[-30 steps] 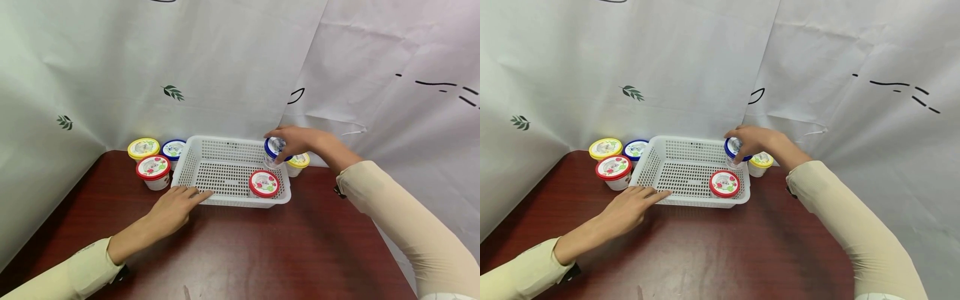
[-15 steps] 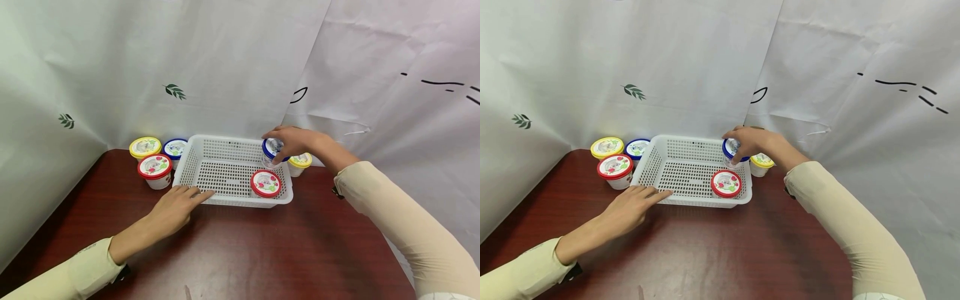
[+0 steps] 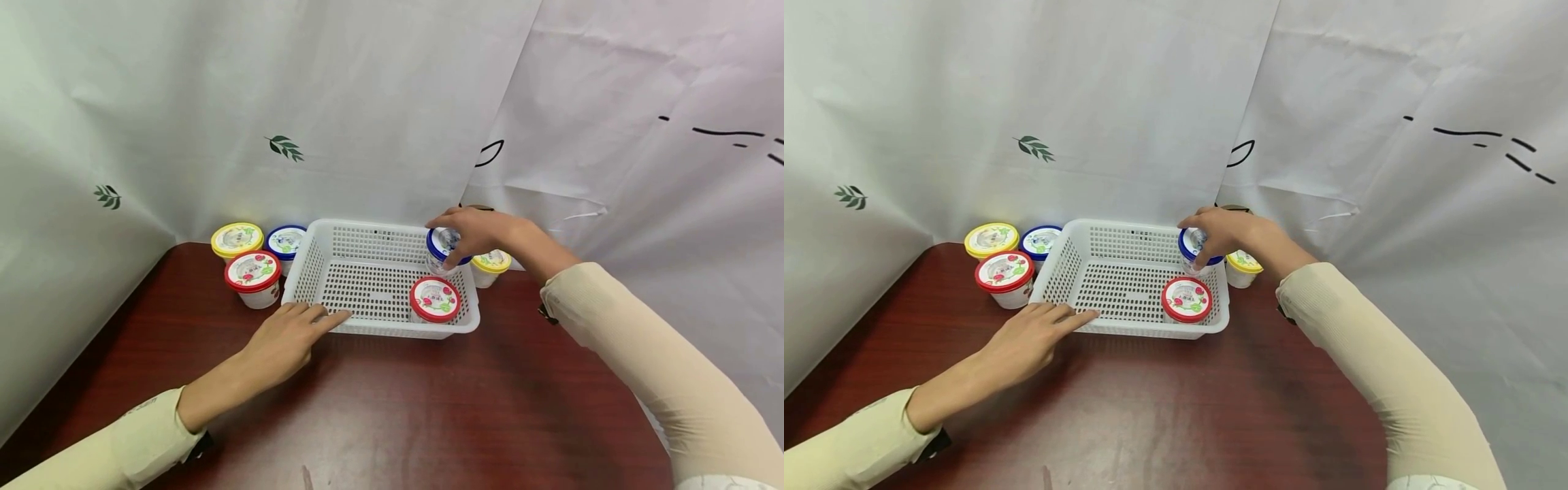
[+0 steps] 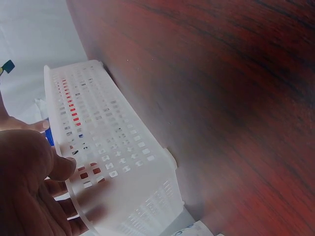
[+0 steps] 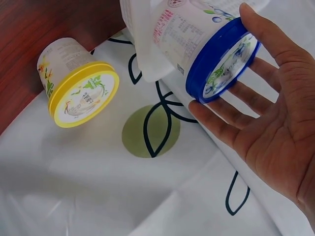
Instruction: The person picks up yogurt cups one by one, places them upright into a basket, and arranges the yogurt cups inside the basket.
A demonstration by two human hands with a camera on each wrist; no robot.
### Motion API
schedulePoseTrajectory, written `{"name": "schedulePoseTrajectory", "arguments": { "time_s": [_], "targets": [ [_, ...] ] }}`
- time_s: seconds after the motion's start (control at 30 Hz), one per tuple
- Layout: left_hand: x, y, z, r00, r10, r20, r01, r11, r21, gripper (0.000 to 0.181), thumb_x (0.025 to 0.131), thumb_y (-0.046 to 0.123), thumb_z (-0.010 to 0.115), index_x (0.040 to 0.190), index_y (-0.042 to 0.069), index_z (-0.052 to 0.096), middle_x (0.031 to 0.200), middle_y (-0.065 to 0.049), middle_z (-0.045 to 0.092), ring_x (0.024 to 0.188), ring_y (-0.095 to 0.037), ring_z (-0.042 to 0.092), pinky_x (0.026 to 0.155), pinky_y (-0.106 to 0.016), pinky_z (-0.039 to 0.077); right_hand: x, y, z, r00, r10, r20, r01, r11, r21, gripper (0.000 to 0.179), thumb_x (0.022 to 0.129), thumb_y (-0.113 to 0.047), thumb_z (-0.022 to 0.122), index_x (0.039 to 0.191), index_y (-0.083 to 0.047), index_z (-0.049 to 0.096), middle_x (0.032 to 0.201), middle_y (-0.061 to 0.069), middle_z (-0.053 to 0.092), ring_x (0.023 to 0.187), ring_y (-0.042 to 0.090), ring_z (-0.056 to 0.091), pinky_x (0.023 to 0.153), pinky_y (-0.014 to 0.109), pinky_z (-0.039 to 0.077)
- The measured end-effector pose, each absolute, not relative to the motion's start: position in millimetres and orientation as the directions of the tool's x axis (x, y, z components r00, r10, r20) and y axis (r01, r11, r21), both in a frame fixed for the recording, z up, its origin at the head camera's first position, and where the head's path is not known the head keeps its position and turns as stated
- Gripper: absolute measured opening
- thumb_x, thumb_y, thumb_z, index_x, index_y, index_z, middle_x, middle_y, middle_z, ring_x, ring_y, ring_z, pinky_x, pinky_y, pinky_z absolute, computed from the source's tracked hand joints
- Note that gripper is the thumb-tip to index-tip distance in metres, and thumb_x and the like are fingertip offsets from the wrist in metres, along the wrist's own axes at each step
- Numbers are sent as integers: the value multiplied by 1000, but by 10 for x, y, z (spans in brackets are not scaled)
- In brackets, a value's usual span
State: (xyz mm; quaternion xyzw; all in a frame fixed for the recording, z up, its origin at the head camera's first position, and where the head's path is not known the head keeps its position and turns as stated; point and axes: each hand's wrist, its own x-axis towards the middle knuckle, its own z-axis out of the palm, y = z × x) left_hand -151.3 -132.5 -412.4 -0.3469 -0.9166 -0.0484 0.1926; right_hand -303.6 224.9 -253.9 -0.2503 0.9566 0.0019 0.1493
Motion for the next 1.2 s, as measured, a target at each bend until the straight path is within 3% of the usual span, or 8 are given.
{"name": "schedulePoseTrajectory", "arguments": {
  "time_s": [1.2],
  "targets": [
    [-1520,-1339,-4137,-678,619,397,662,749,-38,70,83,-9,77,148,18,73,113,-8,77,102,-33,72,97,-51,61,-3187,2103,-2829,-817,-446,-364,-453,888,-72,94,97,-47,88,176,-23,42,183,20,35,169,46,37,132,68,40]
  ]
}}
